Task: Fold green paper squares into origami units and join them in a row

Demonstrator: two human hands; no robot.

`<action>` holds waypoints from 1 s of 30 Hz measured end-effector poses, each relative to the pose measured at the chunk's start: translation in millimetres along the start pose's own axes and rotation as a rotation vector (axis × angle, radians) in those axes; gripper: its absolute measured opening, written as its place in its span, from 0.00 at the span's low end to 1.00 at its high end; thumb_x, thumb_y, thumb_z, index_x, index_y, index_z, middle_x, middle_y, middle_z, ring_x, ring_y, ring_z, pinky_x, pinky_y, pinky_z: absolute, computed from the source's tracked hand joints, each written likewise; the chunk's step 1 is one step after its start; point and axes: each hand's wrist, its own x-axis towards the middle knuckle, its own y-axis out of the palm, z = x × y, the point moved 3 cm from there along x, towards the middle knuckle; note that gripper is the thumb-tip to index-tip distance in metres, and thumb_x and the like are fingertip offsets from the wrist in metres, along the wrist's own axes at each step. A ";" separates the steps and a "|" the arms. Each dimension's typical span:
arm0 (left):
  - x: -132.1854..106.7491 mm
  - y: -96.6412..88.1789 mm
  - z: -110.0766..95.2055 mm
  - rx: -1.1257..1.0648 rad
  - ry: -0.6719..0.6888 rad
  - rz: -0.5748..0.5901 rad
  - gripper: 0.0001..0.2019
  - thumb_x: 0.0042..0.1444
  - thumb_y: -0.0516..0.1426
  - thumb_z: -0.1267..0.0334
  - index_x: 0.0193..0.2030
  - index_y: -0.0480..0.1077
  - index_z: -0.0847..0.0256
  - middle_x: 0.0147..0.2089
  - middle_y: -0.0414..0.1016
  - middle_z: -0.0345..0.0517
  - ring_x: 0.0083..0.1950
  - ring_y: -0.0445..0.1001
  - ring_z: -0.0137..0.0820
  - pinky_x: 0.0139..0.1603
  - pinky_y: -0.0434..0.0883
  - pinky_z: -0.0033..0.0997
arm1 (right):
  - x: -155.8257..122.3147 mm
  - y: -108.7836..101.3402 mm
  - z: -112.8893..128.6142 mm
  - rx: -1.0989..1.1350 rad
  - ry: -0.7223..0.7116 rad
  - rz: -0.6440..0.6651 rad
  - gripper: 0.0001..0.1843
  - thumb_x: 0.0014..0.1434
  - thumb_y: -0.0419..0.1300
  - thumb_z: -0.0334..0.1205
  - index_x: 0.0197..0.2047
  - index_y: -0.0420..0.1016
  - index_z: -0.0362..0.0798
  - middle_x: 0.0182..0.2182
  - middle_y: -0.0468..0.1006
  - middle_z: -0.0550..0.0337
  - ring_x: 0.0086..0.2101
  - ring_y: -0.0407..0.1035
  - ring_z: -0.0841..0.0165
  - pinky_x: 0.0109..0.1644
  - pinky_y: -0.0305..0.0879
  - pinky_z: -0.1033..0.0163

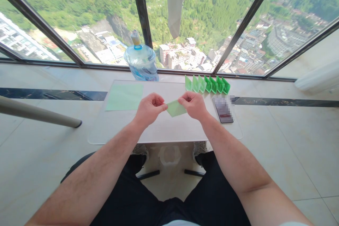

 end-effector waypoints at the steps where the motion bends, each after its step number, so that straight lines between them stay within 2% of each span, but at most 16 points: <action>1: -0.1 0.0 0.1 -0.010 -0.016 -0.006 0.12 0.39 0.68 0.63 0.29 0.69 0.60 0.26 0.72 0.37 0.28 0.68 0.27 0.30 0.63 0.27 | 0.4 -0.2 -0.5 0.005 0.004 0.001 0.09 0.52 0.63 0.42 0.25 0.74 0.47 0.20 0.71 0.65 0.24 0.62 0.72 0.28 0.56 0.65; 5: -0.2 1.3 -0.4 -0.073 -0.081 -0.018 0.14 0.37 0.68 0.63 0.26 0.67 0.60 0.24 0.70 0.35 0.27 0.65 0.25 0.29 0.61 0.26 | 1.6 -0.7 -0.7 0.001 0.008 0.004 0.09 0.52 0.63 0.42 0.24 0.74 0.47 0.20 0.71 0.65 0.24 0.62 0.72 0.28 0.56 0.65; 9: -0.4 2.2 -1.4 -0.036 -0.107 -0.032 0.15 0.36 0.68 0.64 0.25 0.65 0.60 0.22 0.67 0.33 0.24 0.62 0.24 0.27 0.57 0.26 | 2.4 -0.5 0.2 -0.015 0.008 0.020 0.09 0.52 0.63 0.42 0.24 0.73 0.47 0.20 0.71 0.65 0.24 0.61 0.72 0.28 0.55 0.65; 12: -0.4 4.1 0.6 -0.068 -0.113 0.008 0.14 0.38 0.68 0.62 0.30 0.70 0.60 0.25 0.72 0.35 0.27 0.67 0.26 0.30 0.62 0.27 | 3.5 -2.3 -0.5 -0.009 0.018 0.016 0.09 0.51 0.63 0.42 0.24 0.73 0.47 0.20 0.70 0.65 0.24 0.60 0.72 0.28 0.54 0.65; 15: -0.5 7.2 5.6 -0.130 -0.154 0.103 0.19 0.39 0.69 0.60 0.39 0.74 0.61 0.29 0.77 0.39 0.31 0.72 0.29 0.34 0.66 0.29 | 4.7 -4.6 -2.1 0.019 0.034 0.005 0.09 0.51 0.63 0.43 0.24 0.72 0.47 0.20 0.70 0.66 0.24 0.60 0.72 0.28 0.54 0.65; 17: -0.1 7.1 8.7 -0.115 -0.171 0.111 0.18 0.38 0.69 0.60 0.37 0.74 0.62 0.29 0.77 0.41 0.31 0.73 0.30 0.34 0.66 0.29 | 5.0 -4.8 -3.1 0.030 0.040 0.007 0.10 0.50 0.63 0.43 0.24 0.72 0.47 0.20 0.70 0.65 0.24 0.60 0.72 0.28 0.54 0.64; 20: 0.9 6.3 12.5 -0.059 -0.151 0.108 0.15 0.39 0.68 0.61 0.34 0.73 0.62 0.27 0.76 0.40 0.29 0.71 0.29 0.31 0.65 0.28 | 5.0 -3.6 -4.2 0.015 0.049 0.013 0.10 0.50 0.63 0.43 0.23 0.72 0.47 0.20 0.70 0.65 0.24 0.60 0.72 0.28 0.54 0.64; 24: 1.0 9.1 18.1 -0.017 -0.078 0.219 0.18 0.41 0.67 0.62 0.41 0.75 0.60 0.28 0.75 0.38 0.30 0.72 0.29 0.30 0.65 0.28 | 5.2 -2.9 -4.5 -0.010 0.052 0.006 0.09 0.50 0.63 0.43 0.24 0.72 0.47 0.20 0.70 0.65 0.24 0.60 0.72 0.28 0.54 0.65; 28: -0.4 8.9 18.3 0.104 -0.046 0.246 0.13 0.41 0.66 0.64 0.37 0.76 0.59 0.25 0.74 0.38 0.27 0.71 0.29 0.28 0.65 0.27 | 3.5 -1.3 -0.5 -0.057 0.039 0.030 0.09 0.51 0.62 0.41 0.23 0.73 0.47 0.20 0.71 0.65 0.24 0.61 0.72 0.28 0.55 0.65; 30: -1.1 10.5 14.0 0.114 -0.037 0.271 0.14 0.41 0.66 0.64 0.38 0.78 0.59 0.28 0.77 0.40 0.30 0.74 0.31 0.29 0.67 0.28 | 1.3 2.2 2.2 -0.095 0.028 0.061 0.08 0.51 0.62 0.41 0.23 0.73 0.47 0.20 0.72 0.65 0.25 0.61 0.72 0.29 0.55 0.65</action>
